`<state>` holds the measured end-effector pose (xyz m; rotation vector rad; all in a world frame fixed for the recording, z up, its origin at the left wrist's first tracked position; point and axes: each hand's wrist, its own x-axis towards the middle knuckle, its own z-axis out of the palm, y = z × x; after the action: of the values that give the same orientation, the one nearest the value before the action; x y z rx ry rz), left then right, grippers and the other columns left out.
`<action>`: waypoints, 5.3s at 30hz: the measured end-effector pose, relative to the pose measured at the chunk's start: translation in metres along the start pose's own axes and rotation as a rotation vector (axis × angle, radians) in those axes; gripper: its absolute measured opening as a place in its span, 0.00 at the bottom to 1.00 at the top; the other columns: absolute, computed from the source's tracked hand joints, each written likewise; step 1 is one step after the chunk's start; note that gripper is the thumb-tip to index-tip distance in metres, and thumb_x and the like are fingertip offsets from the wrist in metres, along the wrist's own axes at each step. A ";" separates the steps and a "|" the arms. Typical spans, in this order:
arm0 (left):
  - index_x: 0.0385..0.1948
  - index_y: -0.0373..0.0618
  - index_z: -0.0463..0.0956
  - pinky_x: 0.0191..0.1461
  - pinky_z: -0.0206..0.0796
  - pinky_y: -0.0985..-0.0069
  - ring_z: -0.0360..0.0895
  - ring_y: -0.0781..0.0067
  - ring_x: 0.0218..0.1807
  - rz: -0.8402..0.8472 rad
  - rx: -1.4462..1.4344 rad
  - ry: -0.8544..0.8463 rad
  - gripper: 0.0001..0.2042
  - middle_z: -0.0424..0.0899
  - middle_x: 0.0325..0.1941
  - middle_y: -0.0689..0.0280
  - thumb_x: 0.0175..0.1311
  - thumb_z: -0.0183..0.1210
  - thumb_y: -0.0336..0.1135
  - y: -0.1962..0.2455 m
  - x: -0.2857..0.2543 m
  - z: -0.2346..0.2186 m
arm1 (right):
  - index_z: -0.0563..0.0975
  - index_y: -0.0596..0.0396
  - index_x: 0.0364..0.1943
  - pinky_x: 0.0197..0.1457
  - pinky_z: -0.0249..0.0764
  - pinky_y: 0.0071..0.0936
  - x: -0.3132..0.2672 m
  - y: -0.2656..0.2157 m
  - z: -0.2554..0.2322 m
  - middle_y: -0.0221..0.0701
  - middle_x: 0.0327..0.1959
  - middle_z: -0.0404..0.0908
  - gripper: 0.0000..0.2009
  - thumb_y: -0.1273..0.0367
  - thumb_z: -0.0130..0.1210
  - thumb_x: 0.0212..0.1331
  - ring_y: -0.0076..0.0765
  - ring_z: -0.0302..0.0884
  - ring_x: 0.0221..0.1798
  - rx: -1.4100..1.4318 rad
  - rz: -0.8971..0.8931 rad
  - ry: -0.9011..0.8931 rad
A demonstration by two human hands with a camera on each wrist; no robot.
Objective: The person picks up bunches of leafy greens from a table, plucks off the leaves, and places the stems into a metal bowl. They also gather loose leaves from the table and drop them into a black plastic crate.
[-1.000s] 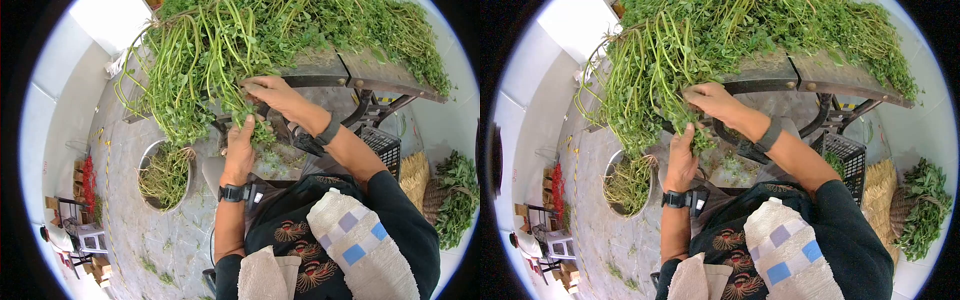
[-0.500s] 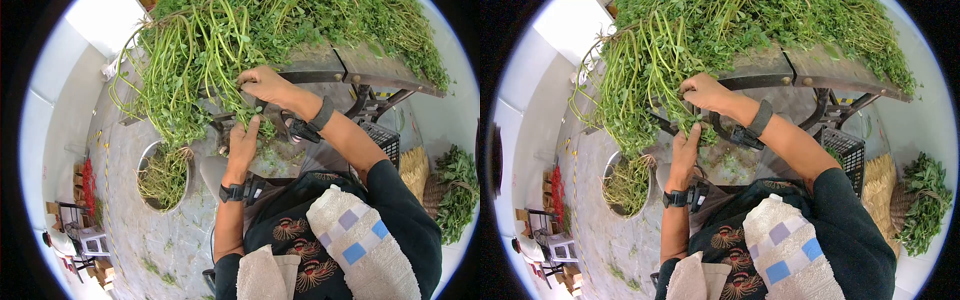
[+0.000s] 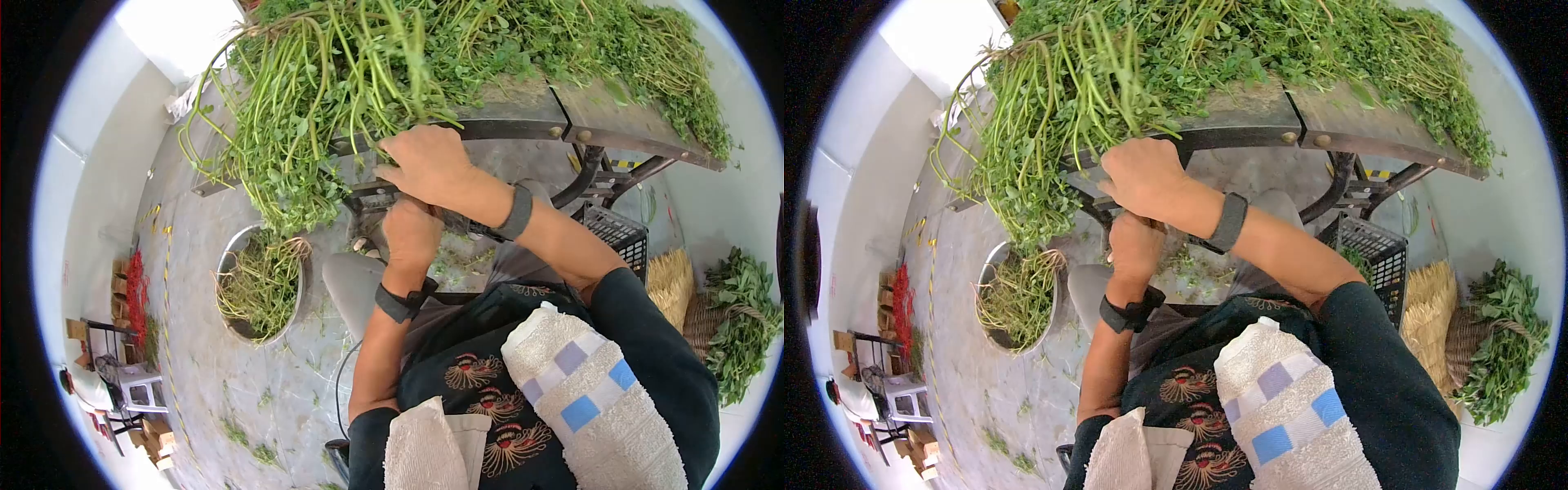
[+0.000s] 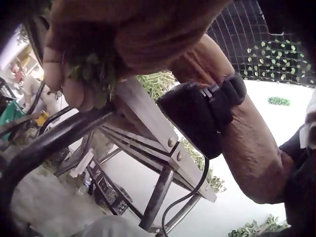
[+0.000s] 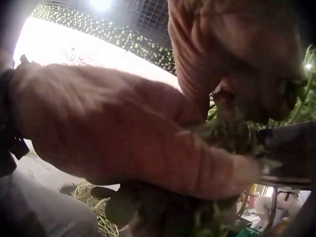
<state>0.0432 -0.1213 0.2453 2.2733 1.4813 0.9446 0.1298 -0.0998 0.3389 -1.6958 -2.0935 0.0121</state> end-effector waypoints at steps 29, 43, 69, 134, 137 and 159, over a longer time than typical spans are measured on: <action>0.36 0.30 0.73 0.34 0.60 0.84 0.67 0.81 0.31 -0.380 -0.912 0.135 0.23 0.75 0.30 0.67 0.59 0.57 0.49 0.005 0.051 -0.055 | 0.81 0.56 0.34 0.21 0.55 0.21 0.003 0.056 -0.008 0.25 0.10 0.61 0.14 0.79 0.43 0.47 0.18 0.55 0.16 0.637 0.031 0.044; 0.38 0.42 0.74 0.41 0.61 0.78 0.68 0.79 0.33 -0.484 -1.295 0.035 0.16 0.74 0.31 0.71 0.60 0.57 0.46 -0.023 0.048 -0.036 | 0.71 0.62 0.50 0.25 0.59 0.21 -0.016 0.064 -0.003 0.23 0.16 0.61 0.17 0.74 0.43 0.55 0.19 0.59 0.22 0.738 -0.016 -0.050; 0.37 0.36 0.74 0.33 0.63 0.82 0.69 0.83 0.29 -0.263 -1.109 0.026 0.09 0.78 0.28 0.68 0.64 0.52 0.33 -0.022 0.028 -0.040 | 0.78 0.65 0.39 0.22 0.61 0.21 0.000 0.021 0.015 0.25 0.19 0.73 0.14 0.66 0.54 0.56 0.17 0.63 0.20 1.087 0.206 -0.025; 0.13 0.31 0.67 0.21 0.52 0.77 0.53 0.81 0.19 -0.127 -0.760 0.117 0.16 0.65 0.13 0.71 0.50 0.59 0.34 0.014 0.110 -0.021 | 0.68 0.61 0.21 0.28 0.65 0.45 -0.054 0.046 -0.016 0.46 0.19 0.70 0.14 0.64 0.54 0.53 0.57 0.71 0.27 0.389 -0.245 0.153; 0.14 0.30 0.68 0.23 0.56 0.72 0.58 0.78 0.18 -0.060 -0.615 0.249 0.16 0.68 0.12 0.64 0.51 0.59 0.36 -0.003 0.122 -0.018 | 0.67 0.61 0.21 0.27 0.64 0.44 -0.068 0.037 -0.020 0.47 0.18 0.68 0.16 0.62 0.53 0.56 0.57 0.70 0.26 0.500 -0.280 0.103; 0.23 0.50 0.68 0.12 0.50 0.81 0.65 0.77 0.12 -0.635 -1.307 -0.357 0.11 0.68 0.14 0.69 0.61 0.56 0.43 0.018 0.140 -0.085 | 0.78 0.58 0.32 0.25 0.60 0.15 -0.089 0.066 0.002 0.20 0.24 0.72 0.12 0.62 0.55 0.57 0.13 0.63 0.25 1.345 0.382 -0.011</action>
<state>0.0383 -0.0147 0.3709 0.8778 0.8452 0.8253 0.2031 -0.1660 0.2888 -1.1040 -1.1162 1.2207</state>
